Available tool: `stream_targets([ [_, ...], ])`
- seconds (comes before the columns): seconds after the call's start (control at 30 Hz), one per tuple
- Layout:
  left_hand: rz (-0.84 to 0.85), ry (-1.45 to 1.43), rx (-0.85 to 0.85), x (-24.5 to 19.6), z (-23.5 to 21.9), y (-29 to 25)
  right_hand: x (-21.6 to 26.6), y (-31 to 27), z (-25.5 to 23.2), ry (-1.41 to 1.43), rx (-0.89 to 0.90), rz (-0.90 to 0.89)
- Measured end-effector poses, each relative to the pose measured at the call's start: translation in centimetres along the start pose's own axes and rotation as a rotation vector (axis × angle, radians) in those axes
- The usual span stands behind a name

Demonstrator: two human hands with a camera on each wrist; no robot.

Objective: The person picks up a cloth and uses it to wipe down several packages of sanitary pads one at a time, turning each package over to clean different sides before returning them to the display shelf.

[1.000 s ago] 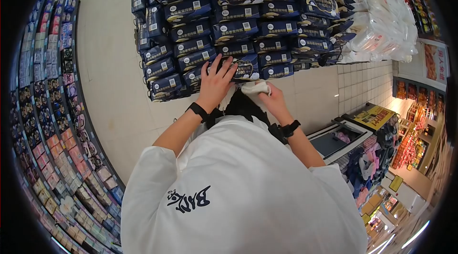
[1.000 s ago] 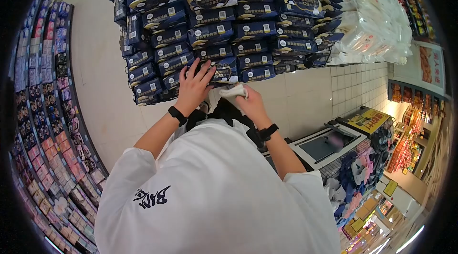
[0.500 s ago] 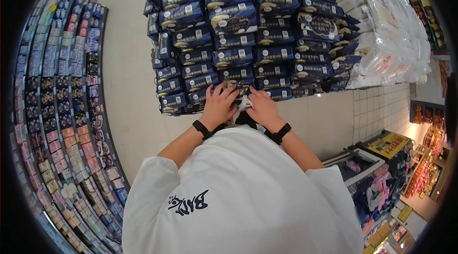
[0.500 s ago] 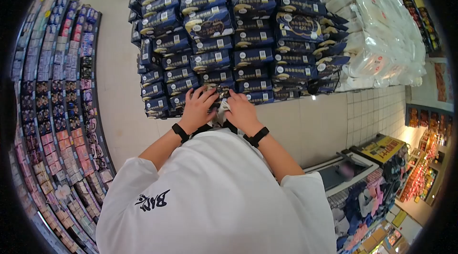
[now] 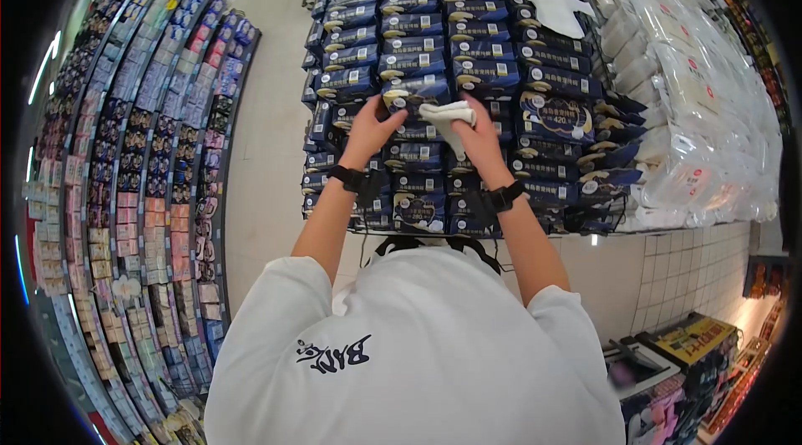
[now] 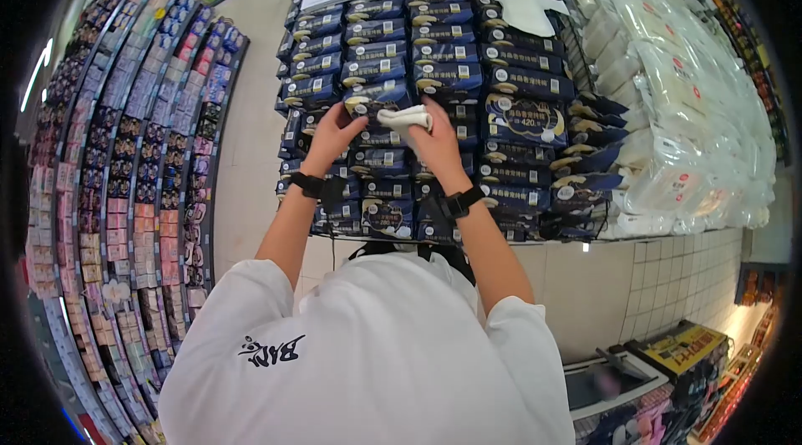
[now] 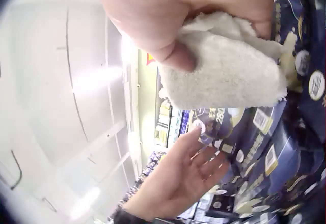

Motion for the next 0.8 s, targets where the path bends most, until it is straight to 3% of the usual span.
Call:
stream_targets([
  [0.03, -0.012, 0.137, -0.038, 0.2, -0.1, 0.3, -0.7, 0.3, 0.6, 0.086, 0.030, 0.043],
  [0.07, -0.025, 0.030, -0.101, -2.4, 0.1, -0.8, -0.7, 0.0, 1.2, 0.172, 0.063, 0.091],
  [0.13, 0.025, 0.217, -0.195, -1.7, -0.5, -1.2, -0.1, -0.4, 1.2, 0.124, 0.045, 0.059],
  [0.2, 0.066, -0.100, -0.167, -4.7, 0.1, -3.8, -0.6, -1.5, 2.0, 0.470, 0.133, 0.217],
  [0.27, 0.024, -0.269, -0.091, -5.1, -0.1, -5.5, 1.2, -2.7, 1.9, 0.478, 0.177, 0.194],
  [0.33, -0.072, -0.264, -0.138, -7.4, -1.5, -8.1, 2.5, -3.8, 1.2, 0.444, 0.148, 0.204],
  [0.37, -0.021, -0.273, -0.140, -7.9, -2.2, -9.0, 3.6, -3.9, 0.8, 0.515, 0.147, 0.118],
  [0.47, 0.105, -0.263, -0.191, -8.7, -4.1, -11.1, 7.8, -3.9, -1.5, 0.267, -0.061, -0.046],
  [0.5, 0.157, -0.093, -0.209, -9.9, -4.4, -11.7, 10.6, -4.3, -0.9, 0.035, -0.024, -0.242],
  [0.53, 0.214, 0.071, -0.221, -11.2, -4.5, -12.3, 11.3, -4.9, 0.6, -0.154, -0.018, -0.462],
  [0.57, 0.224, 0.111, -0.232, -11.9, -4.4, -12.7, 12.7, -5.9, 2.8, -0.186, 0.078, -0.433],
  [0.6, 0.237, 0.090, -0.218, -11.4, -4.7, -13.0, 14.3, -7.6, 5.3, -0.399, 0.103, -0.574],
  [0.67, 0.244, 0.165, -0.207, -9.7, -6.1, -13.1, 17.4, -10.4, 9.0, -0.463, 0.168, -0.712],
  [0.7, 0.329, 0.126, -0.179, -10.0, -6.5, -13.2, 18.8, -11.9, 10.7, -0.423, 0.214, -0.770],
  [0.73, 0.185, -0.279, -0.213, -8.1, -7.1, -13.3, 20.2, -13.3, 12.3, -0.421, 0.251, -0.812],
  [0.8, 0.291, 0.054, -0.215, -8.8, -9.2, -14.7, 21.1, -13.5, 13.9, -0.515, 0.209, -0.842],
])
Point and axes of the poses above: each hand's wrist, its own y-axis towards the middle knuckle, its own z-axis out of the palm, x = y × z, the point moved 8 cm from there along y, towards the middle knuckle
